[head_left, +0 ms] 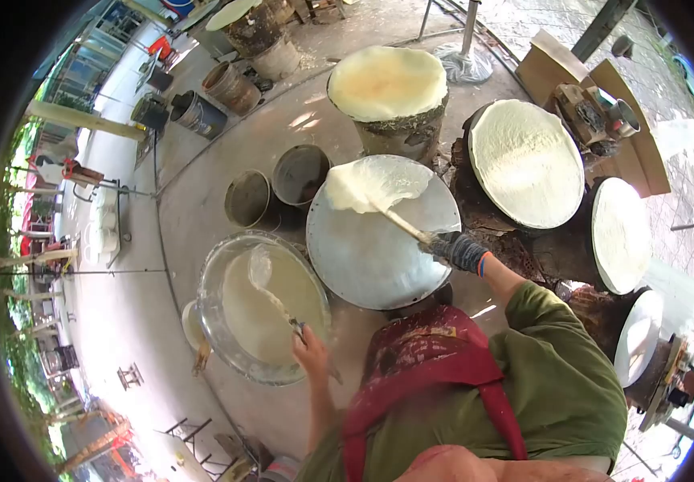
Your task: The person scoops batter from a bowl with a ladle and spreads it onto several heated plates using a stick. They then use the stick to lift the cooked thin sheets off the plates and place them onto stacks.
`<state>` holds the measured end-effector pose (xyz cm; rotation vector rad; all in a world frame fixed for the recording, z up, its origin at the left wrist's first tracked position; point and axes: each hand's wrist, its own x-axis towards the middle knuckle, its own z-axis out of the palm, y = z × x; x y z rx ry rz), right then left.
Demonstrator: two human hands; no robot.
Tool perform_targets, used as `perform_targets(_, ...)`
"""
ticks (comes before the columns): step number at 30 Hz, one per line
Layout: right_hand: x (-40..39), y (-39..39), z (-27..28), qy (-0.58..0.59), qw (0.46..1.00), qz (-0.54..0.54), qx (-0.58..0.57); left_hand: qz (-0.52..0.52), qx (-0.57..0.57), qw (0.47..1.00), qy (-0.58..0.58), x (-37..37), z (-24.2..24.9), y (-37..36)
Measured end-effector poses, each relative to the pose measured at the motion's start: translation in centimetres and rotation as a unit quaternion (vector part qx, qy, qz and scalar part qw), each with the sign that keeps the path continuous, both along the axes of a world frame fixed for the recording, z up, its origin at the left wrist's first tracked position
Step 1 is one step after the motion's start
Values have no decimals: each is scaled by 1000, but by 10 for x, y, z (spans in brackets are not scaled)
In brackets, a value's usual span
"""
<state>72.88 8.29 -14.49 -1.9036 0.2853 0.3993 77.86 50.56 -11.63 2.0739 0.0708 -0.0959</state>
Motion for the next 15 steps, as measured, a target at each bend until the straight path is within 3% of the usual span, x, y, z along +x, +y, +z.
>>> perform_targets(2, 1, -13, -32, -214, 940, 110, -244, 31, -41, 998, 40, -7, 18, -15)
perform_targets(3, 4, -38, -53, -318, 839, 163, -410, 56, -66, 994, 71, -12, 39, -27)
perform_targets(4, 9, -56, -63, -407, 696, 207, -554, 81, -92, 987, 101, -15, 49, -34)
perform_targets(5, 14, -65, -47, -319, 860, 96, -387, 91, -101, 986, 101, -17, 46, -36)
perform_targets(6, 14, -77, -30, -202, 960, -21, -191, 102, -109, 983, 103, -19, 39, -34)
perform_targets(7, 13, -81, -13, -65, 989, -135, 18, 112, -115, 981, 105, -24, 37, -33)
perform_targets(10, 36, -49, 7, 123, 986, -27, 110, 123, -74, 985, 96, -30, 38, -42)
perform_targets(14, 26, -40, 8, 40, 984, -6, 173, 100, -46, 992, 64, -40, 27, -41)
perform_targets(15, 27, -63, -11, -43, 997, 35, 57, 99, -45, 992, 57, -42, 28, -42)
